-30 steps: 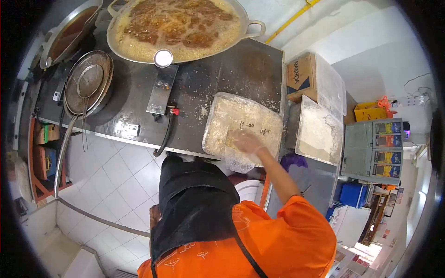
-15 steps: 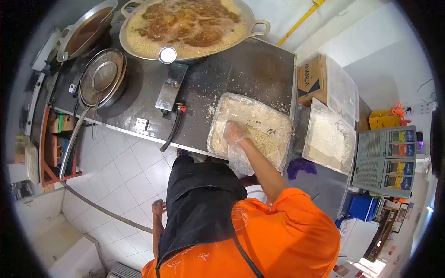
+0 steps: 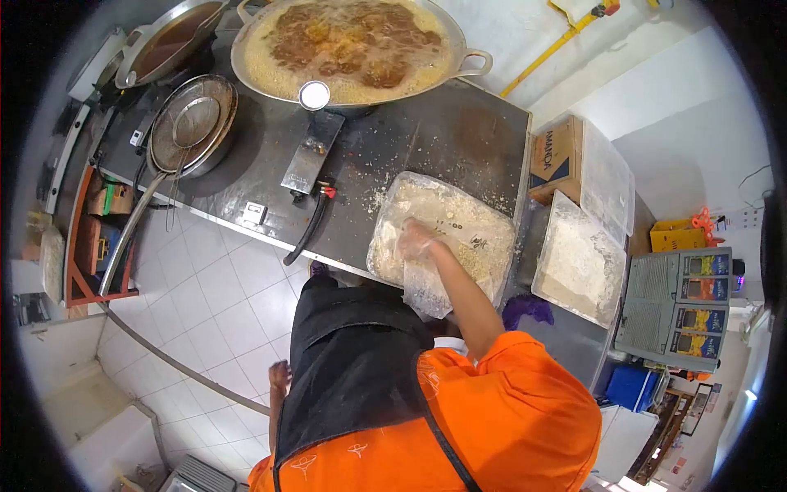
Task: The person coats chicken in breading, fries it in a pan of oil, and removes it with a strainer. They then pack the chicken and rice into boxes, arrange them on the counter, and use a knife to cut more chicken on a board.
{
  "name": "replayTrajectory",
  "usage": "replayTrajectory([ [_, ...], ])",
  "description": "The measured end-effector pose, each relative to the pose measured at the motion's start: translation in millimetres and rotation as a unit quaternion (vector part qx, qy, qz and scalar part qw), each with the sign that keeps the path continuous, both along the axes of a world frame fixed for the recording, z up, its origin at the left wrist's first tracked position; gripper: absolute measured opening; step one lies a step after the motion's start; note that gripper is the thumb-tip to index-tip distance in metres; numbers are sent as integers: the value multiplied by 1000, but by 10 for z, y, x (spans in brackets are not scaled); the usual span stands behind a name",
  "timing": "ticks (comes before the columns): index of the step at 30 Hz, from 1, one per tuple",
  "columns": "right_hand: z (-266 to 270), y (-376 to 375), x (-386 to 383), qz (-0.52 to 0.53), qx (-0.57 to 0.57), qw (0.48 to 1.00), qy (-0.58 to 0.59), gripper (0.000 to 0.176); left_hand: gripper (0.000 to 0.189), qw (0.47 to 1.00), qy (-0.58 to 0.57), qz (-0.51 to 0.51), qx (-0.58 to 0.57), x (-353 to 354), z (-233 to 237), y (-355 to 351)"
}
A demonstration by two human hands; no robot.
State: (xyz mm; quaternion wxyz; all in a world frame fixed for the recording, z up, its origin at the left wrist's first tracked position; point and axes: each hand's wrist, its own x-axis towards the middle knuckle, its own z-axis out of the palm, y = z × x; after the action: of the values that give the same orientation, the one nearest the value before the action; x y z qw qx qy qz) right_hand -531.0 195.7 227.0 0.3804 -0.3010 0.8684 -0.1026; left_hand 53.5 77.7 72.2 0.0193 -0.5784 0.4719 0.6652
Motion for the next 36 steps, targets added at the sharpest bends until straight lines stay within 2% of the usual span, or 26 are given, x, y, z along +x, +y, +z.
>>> replayTrajectory([
  [3, -435, 437, -287, 116, -29, 990, -71, 42, 31, 996, -77, -11, -43, -285, -169, -267],
  [4, -729, 727, -296, -83, -201, 961, -171, 41, 31, 994, -87, 70, 6, -386, -47, -307],
  [5, -619, 817, -275, -186, -273, 919, -216, 40, 30, 993, -54, 102, -6, -429, 9, -329],
  [6, -512, 909, -258, -279, -350, 858, -254, 40, 29, 994, -72, 74, -20, -527, 119, -366],
  [7, 205, 861, -163, -254, -232, 920, -187, 40, 29, 995, -79, 63, -10, -573, 133, -377],
  [8, 624, 859, -95, -226, -108, 961, -117, 40, 28, 995, -86, 49, 1, -594, 131, -381],
  [9, 585, 981, -78, -230, -102, 961, -114, 40, 26, 994, -109, 22, 9, -615, 144, -369],
  [11, 477, 1187, -112, -309, -271, 887, -211, 50, 25, 994, -104, -4, 29, -465, -142, -372],
  [12, 577, 1214, -120, -307, -269, 889, -208, 50, 25, 993, -102, -27, 46, -322, -286, -391],
  [13, 767, 1229, -112, -305, -297, 884, -193, 47, 26, 991, -56, -112, 49, -235, -305, -454],
  [15, 1108, 1284, -257, -302, -321, 881, -169, 44, 27, 989, -80, -126, 6, -212, -327, -455],
  [16, 1311, 1298, -375, -247, -269, 928, -74, 40, 26, 986, -82, -145, -22, -193, -321, -466],
  [18, 1714, 1181, -493, -184, -207, 961, 28, 38, 26, 990, -106, -97, -4, -213, -300, -500],
  [19, 2092, 1003, -467, -221, -214, 951, 14, 33, 26, 990, -125, -67, 15, -278, -263, -537],
  [20, 2367, 831, -493, -220, -224, 949, 18, 32, 25, 982, -173, 8, 79, -442, -4, -578],
  [21, 2643, 658, -518, -220, -235, 947, 21, 30, 23, 982, -167, 34, 80, -462, 30, -595],
  [22, 2814, 539, -635, -180, -249, 951, 41, 30, 23, 982, -162, 37, 85, -480, -1, -603],
  [24, 2889, 377, -955, -162, -342, 923, 74, 29, 23, 984, -154, 51, 70, -506, -22, -662],
  [26, 3417, -137, -1092, -108, -293, 948, 66, 30, 25, 988, -131, 29, 78, -388, -196, -670],
  [27, 3613, -393, -1142, -102, -245, 958, 107, 30, 26, 997, -63, -31, -31, -344, -206, -647],
  [28, 3728, -652, -1198, -98, -197, 964, 147, 29, 27, 994, -25, -79, -78, -314, -288, -693],
  [30, 3753, -1170, -1318, -95, -193, 951, 222, 33, 28, 970, 54, -161, -177, -235, -476, -780],
  [31, 3622, -1331, -1613, -72, -197, 954, 212, 35, 28, 998, -26, -41, -45, -351, -393, -836],
  [32, 3379, -1469, -1974, -48, -200, 958, 202, 37, 28, 987, -104, 82, 90, -423, -368, -895],
  [35, 2866, -1973, -2664, 18, -174, 972, 160, 48, 25, 986, -82, 118, 80, -336, -396, -1021],
  [36, 2668, -2121, -2855, 63, -94, 953, 282, 54, 24, 986, -78, 131, 62, -312, -377, -1030],
])
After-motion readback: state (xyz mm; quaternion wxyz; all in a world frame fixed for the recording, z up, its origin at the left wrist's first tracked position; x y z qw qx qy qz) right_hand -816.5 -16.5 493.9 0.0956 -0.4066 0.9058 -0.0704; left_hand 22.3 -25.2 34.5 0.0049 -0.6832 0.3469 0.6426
